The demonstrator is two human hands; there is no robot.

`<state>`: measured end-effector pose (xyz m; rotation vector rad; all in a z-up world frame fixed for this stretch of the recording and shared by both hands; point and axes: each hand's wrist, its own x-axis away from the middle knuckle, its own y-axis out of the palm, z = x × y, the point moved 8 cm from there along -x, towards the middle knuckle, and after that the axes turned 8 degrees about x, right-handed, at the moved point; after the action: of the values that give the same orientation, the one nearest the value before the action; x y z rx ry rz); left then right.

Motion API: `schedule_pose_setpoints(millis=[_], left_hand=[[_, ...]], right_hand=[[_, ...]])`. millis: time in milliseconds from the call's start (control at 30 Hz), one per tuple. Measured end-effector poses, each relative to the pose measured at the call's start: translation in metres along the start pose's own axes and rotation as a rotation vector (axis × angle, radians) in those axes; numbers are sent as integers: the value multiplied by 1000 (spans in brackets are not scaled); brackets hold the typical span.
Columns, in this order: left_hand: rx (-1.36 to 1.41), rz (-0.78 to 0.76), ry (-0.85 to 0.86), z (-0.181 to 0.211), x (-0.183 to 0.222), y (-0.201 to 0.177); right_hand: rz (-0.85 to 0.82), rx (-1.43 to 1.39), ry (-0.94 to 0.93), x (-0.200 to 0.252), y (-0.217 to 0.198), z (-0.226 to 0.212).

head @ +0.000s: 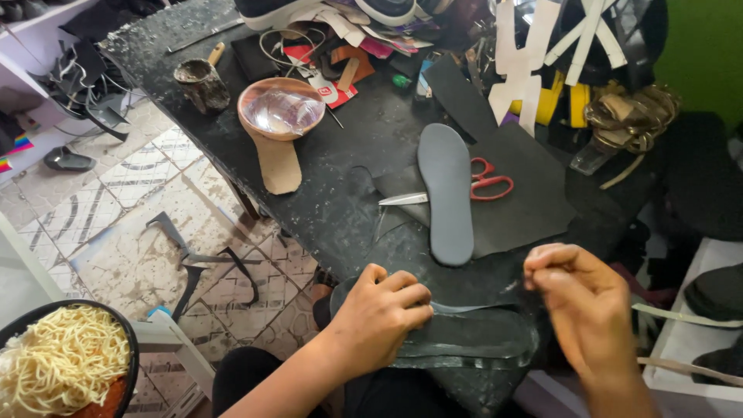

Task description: Fitting and trimming a foam insole to a shoe sole.

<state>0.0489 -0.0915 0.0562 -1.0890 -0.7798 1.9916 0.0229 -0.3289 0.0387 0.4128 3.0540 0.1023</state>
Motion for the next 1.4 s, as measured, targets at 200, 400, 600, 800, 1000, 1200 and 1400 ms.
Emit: schedule_pose_setpoints(millis=[200, 400, 600, 800, 1000, 1200, 1400], left_hand=[[122, 113, -138, 0, -8, -1], [210, 191, -202, 9, -19, 15], [144, 165, -250, 6, -21, 28], [150, 135, -256, 5, -23, 27], [173, 138, -251, 5, -23, 25], [167, 108, -184, 5, -22, 25], [57, 153, -63, 14, -19, 21]], right_hand=[[-236, 1065, -445, 10, 63, -34], [-466, 1130, -288, -7, 65, -6], [-598, 1033, -219, -15, 68, 7], [-522, 946, -369, -6, 66, -3], [-453, 944, -551, 11, 71, -8], [-494, 957, -856, 29, 70, -10], [-594, 1093, -964, 41, 73, -11]])
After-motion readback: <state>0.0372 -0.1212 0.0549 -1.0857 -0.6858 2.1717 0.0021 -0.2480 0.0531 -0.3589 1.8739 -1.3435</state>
